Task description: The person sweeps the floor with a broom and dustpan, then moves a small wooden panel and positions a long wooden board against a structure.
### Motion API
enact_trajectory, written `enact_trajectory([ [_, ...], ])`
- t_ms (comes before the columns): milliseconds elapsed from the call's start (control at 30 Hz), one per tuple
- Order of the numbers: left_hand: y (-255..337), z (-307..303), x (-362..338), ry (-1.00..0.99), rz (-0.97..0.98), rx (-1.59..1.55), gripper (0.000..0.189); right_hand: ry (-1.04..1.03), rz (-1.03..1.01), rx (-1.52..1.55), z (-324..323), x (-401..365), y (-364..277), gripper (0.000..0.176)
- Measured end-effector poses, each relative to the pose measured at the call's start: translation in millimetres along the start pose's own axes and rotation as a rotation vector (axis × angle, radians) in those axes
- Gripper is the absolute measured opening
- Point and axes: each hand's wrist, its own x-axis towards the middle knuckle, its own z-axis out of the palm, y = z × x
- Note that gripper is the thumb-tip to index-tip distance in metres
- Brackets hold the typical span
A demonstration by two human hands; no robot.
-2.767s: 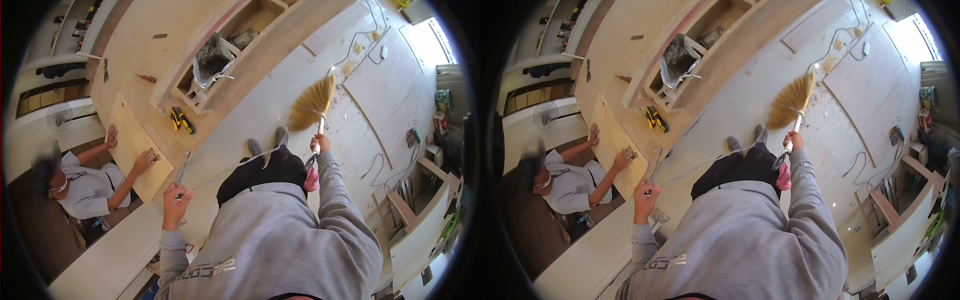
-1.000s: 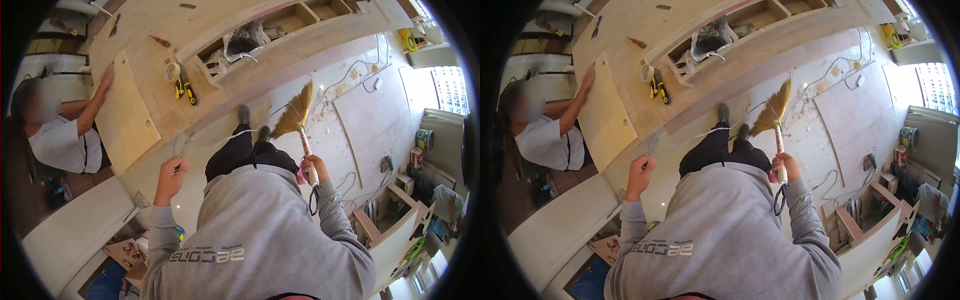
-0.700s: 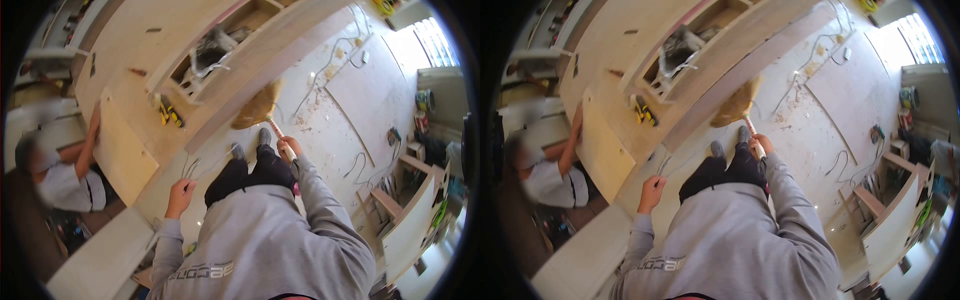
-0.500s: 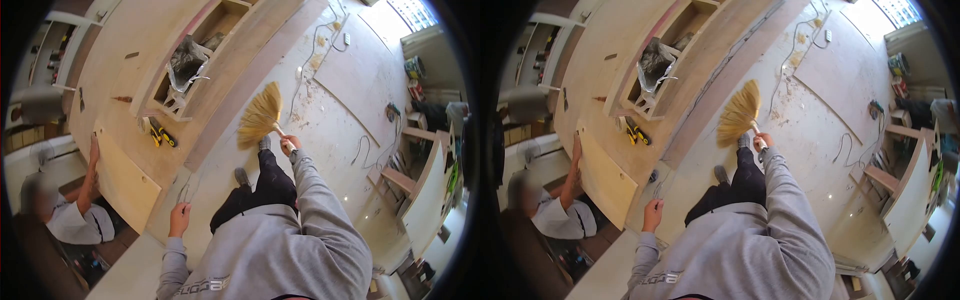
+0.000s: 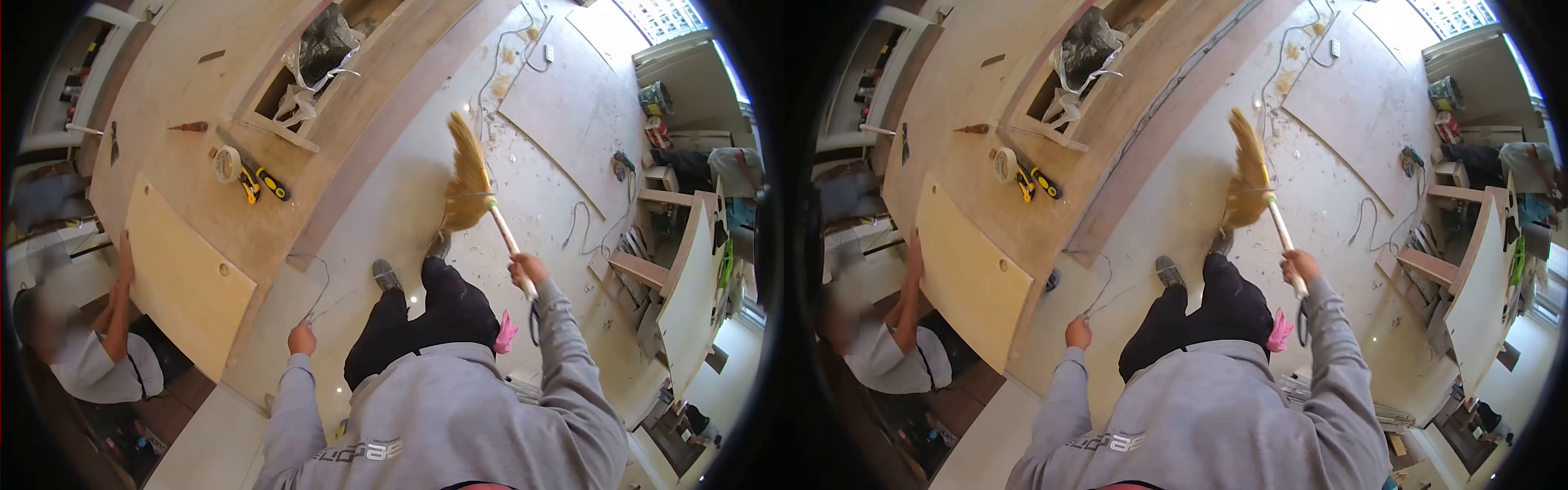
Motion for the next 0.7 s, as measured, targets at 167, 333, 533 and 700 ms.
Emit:
enact_trajectory([
  [167, 5.1, 6.8, 7.5, 0.056, -0.199, 0.021, 0.016, 0.1, -0.023, -0.504, -68.8, -65.1, 15.1, 0.028],
  [333, 35.0, 3.7, -4.7, 0.39, -0.246, -0.17, 0.014, 0.141, 0.041, -0.816, -131.3, -140.5, 16.8, 0.055],
  [533, 57.1, 20.8, -19.4, -0.115, -0.085, 0.114, 0.017, 0.214, 0.133, -0.759, -168.8, -172.1, 42.7, 0.058],
  [700, 61.0, 82.8, -19.7, -0.708, -0.229, 0.526, 0.034, 0.239, 0.043, -0.343, -137.1, -158.8, 61.9, 0.055],
])
